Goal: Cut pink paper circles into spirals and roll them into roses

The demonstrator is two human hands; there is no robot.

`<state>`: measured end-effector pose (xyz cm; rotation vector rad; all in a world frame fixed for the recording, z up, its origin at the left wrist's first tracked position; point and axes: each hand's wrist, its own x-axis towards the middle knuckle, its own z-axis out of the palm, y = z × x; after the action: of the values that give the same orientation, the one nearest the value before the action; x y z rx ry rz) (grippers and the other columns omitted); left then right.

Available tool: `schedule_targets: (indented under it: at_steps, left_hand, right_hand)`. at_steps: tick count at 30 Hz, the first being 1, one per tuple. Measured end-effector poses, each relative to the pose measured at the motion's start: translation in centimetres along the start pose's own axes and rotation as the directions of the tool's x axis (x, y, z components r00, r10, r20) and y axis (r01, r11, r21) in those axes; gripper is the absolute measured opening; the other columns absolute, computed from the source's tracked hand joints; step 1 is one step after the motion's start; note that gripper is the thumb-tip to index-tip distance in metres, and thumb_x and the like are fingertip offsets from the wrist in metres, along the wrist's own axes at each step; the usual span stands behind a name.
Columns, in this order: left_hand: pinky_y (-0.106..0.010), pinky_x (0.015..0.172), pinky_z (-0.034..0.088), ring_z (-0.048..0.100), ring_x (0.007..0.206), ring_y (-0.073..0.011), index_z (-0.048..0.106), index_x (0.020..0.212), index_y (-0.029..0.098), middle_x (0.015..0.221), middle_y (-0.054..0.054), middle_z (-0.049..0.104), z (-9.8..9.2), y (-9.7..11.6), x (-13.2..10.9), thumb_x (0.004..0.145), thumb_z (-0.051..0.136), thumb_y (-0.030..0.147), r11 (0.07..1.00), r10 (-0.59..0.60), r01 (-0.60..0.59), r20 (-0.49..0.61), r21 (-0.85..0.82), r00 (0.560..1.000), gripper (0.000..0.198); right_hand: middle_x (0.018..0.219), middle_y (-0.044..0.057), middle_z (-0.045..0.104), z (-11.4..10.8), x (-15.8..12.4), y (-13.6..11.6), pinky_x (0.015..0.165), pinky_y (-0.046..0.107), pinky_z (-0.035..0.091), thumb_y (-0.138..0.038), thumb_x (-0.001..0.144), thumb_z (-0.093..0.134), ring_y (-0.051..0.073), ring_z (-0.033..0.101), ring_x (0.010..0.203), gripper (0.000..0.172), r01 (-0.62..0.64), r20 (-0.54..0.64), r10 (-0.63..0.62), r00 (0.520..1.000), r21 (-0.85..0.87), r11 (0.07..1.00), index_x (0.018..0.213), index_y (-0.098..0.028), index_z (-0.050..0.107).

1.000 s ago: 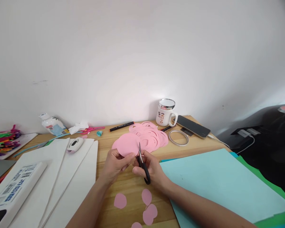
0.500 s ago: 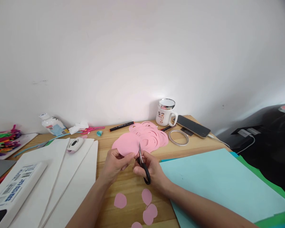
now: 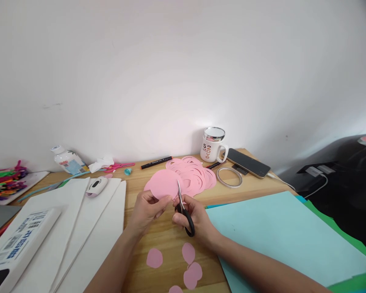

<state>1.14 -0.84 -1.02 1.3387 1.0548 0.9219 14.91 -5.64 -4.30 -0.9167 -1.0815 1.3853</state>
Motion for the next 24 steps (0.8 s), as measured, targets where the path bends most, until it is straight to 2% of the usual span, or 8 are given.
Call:
schedule_targets:
  at_steps: [7, 13, 18, 21, 24]
  left_hand:
    - [-0.019, 0.038, 0.018, 0.028, 0.035, -0.0029, 0.052, 0.050, 0.014, 0.037, 0.008, 0.036, -0.1, 0.1, 0.1, 0.063, 0.071, 0.035, 0.999, 0.015, -0.015, 0.010, -0.050, 1.000, 0.031]
    - [-0.019, 0.033, 0.019, 0.035, 0.031, -0.0038, 0.054, 0.053, 0.014, 0.047, 0.002, 0.055, 0.2, 0.4, 0.1, 0.063, 0.071, 0.038, 0.989, -0.037, 0.041, 0.028, -0.143, 0.999, 0.031]
    - [-0.019, 0.038, 0.019, 0.030, 0.036, -0.0031, 0.053, 0.049, 0.013, 0.040, 0.005, 0.043, 0.2, -0.3, 0.1, 0.061, 0.073, 0.034, 0.995, -0.030, 0.030, 0.004, -0.095, 1.000, 0.032]
    - [-0.020, 0.039, 0.018, 0.028, 0.038, -0.0039, 0.053, 0.049, 0.013, 0.039, 0.006, 0.038, 0.0, -0.6, 0.1, 0.062, 0.072, 0.034, 0.999, -0.026, 0.027, 0.016, -0.028, 1.000, 0.031]
    - [-0.021, 0.040, 0.018, 0.027, 0.039, -0.0041, 0.047, 0.045, 0.014, 0.040, 0.006, 0.036, -0.1, -0.6, 0.1, 0.061, 0.072, 0.036, 1.000, -0.017, 0.016, 0.033, 0.014, 0.999, 0.036]
  right_hand:
    - [0.049, -0.009, 0.046, -0.1, 0.0, 0.5, 0.040, 0.019, 0.030, -0.036, 0.063, 0.071, 0.006, 0.038, 0.040, 0.032, -0.027, -0.003, 0.027, 1.000, 0.019, 0.999, 0.076, -0.020, 0.046]
    - [0.049, -0.009, 0.046, 0.0, 0.0, 0.7, 0.039, 0.019, 0.029, -0.038, 0.063, 0.072, 0.006, 0.038, 0.039, 0.035, -0.038, 0.003, 0.038, 0.999, 0.027, 0.999, 0.076, -0.020, 0.046]
    - [0.050, -0.009, 0.046, 0.0, -0.1, 0.6, 0.041, 0.020, 0.029, -0.043, 0.060, 0.075, 0.007, 0.037, 0.041, 0.041, -0.051, 0.020, 0.051, 0.999, 0.003, 0.999, 0.077, -0.020, 0.046]
    - [0.055, -0.008, 0.045, -0.3, 0.1, 0.4, 0.044, 0.020, 0.029, -0.040, 0.058, 0.078, 0.007, 0.036, 0.047, 0.043, 0.008, 0.031, -0.008, 0.999, 0.006, 1.000, 0.078, -0.019, 0.046]
    - [0.061, -0.007, 0.045, -0.5, 0.3, 0.2, 0.048, 0.020, 0.031, -0.040, 0.056, 0.080, 0.008, 0.037, 0.053, 0.045, 0.046, 0.021, -0.046, 0.999, -0.004, 0.999, 0.077, -0.019, 0.046]
